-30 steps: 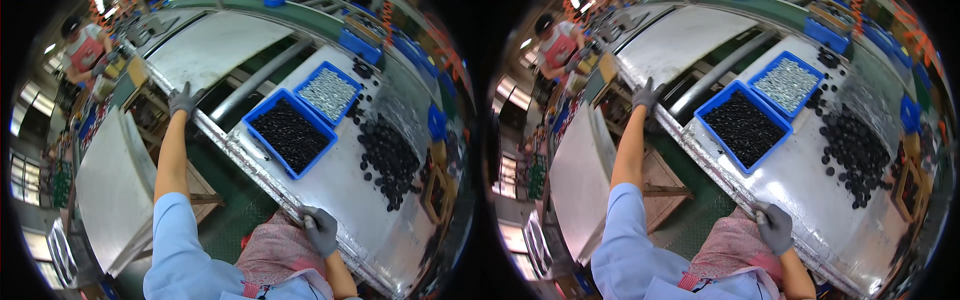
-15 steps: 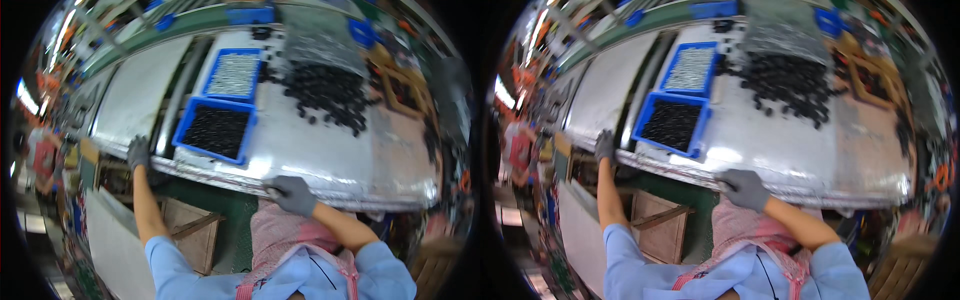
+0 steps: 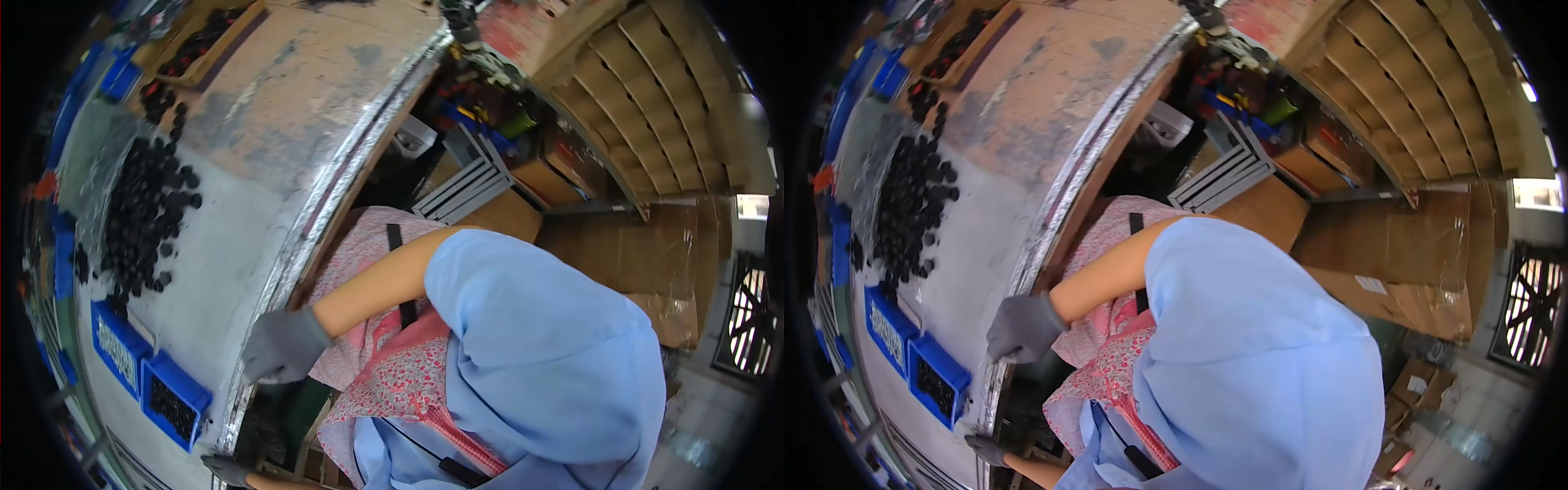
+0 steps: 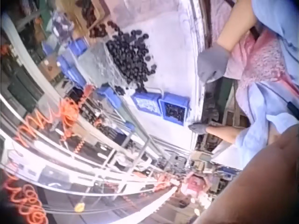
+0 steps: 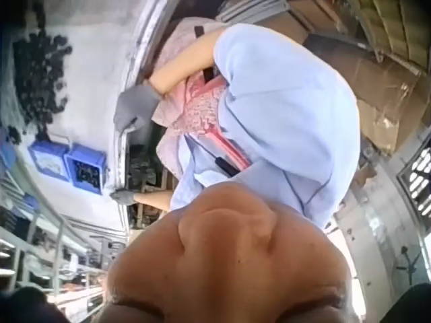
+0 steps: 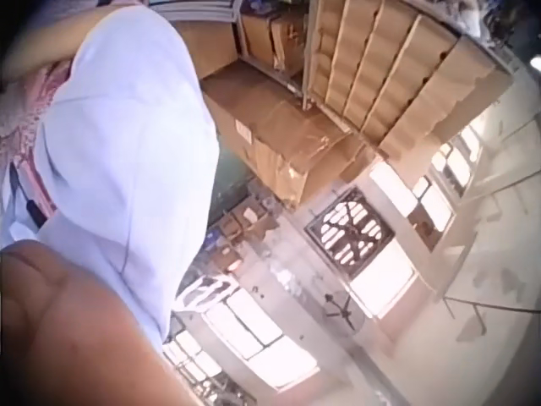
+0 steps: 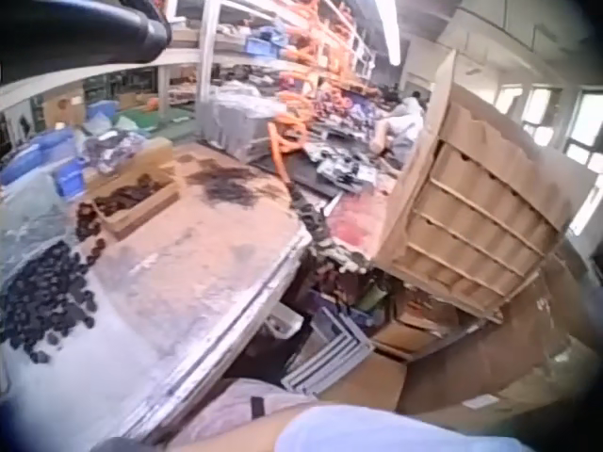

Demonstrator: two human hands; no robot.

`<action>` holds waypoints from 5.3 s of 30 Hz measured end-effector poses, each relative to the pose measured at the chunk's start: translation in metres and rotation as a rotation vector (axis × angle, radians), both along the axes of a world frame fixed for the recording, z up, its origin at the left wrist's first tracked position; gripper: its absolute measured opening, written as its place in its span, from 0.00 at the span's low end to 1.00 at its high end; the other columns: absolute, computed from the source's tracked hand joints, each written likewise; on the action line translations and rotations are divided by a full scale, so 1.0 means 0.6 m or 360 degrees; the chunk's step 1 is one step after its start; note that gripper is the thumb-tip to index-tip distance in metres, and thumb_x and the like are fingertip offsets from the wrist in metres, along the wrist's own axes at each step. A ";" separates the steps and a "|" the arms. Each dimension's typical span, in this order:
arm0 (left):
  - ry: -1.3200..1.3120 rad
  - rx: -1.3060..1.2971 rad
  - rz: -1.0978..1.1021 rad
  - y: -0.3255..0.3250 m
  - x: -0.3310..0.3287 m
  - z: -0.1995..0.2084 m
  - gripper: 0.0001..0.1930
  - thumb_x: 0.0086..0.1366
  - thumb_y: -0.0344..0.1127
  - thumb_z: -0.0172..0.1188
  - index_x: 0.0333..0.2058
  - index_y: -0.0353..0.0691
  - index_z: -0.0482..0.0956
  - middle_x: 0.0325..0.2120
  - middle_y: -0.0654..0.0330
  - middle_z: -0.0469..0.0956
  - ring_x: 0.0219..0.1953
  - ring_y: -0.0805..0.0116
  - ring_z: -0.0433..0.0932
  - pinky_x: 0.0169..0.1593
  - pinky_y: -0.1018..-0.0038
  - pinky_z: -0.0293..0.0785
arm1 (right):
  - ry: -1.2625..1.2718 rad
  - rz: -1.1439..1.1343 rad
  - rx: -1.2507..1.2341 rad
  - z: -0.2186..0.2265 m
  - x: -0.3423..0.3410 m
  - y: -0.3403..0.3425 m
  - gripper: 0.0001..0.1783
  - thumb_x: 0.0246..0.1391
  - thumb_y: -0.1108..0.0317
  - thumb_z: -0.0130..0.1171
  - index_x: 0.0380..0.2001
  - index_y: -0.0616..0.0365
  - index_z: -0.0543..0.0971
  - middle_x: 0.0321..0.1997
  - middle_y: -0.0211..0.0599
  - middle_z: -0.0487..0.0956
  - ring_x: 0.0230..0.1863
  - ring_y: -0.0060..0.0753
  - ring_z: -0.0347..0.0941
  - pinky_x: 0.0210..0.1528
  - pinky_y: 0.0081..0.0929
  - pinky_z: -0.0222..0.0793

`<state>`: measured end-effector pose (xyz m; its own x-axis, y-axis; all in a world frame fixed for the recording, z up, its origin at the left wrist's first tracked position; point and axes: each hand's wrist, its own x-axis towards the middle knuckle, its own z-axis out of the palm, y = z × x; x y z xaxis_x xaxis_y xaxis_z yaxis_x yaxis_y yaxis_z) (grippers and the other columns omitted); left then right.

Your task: The recorder is assembling a metal electronic chassis by installing cooling fans using a pneumatic screwdriver.

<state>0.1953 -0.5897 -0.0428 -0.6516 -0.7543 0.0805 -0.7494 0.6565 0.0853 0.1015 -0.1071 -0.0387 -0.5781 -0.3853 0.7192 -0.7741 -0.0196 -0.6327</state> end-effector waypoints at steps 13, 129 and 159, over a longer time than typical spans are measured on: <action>0.1263 -0.0553 -0.1614 0.476 -0.145 0.088 0.14 0.69 0.32 0.49 0.48 0.31 0.76 0.48 0.49 0.76 0.49 0.54 0.75 0.54 0.64 0.70 | -0.2243 -0.2488 0.0282 -0.267 0.204 0.534 0.18 0.50 0.62 0.59 0.42 0.61 0.77 0.39 0.45 0.80 0.37 0.30 0.77 0.41 0.27 0.73; -0.0067 0.1617 -0.2276 1.011 -0.181 0.070 0.21 0.61 0.43 0.55 0.51 0.41 0.70 0.42 0.48 0.76 0.45 0.51 0.76 0.48 0.62 0.71 | -0.1070 -0.1665 0.0005 0.028 -0.148 0.648 0.19 0.51 0.63 0.63 0.43 0.64 0.80 0.37 0.36 0.81 0.38 0.22 0.74 0.44 0.19 0.69; 0.0392 0.0418 -0.2346 0.930 -0.220 0.044 0.33 0.51 0.54 0.64 0.56 0.51 0.71 0.58 0.55 0.65 0.63 0.53 0.59 0.67 0.46 0.40 | -0.0600 -0.1885 0.0751 -0.007 -0.170 0.657 0.11 0.50 0.65 0.55 0.37 0.50 0.80 0.41 0.36 0.79 0.41 0.35 0.77 0.45 0.27 0.71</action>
<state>0.0634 -0.0315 -0.0165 -0.8049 0.5295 0.2677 0.5931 0.7312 0.3369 -0.0005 0.2868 -0.0428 -0.8685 0.3190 0.3794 0.0515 0.8193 -0.5710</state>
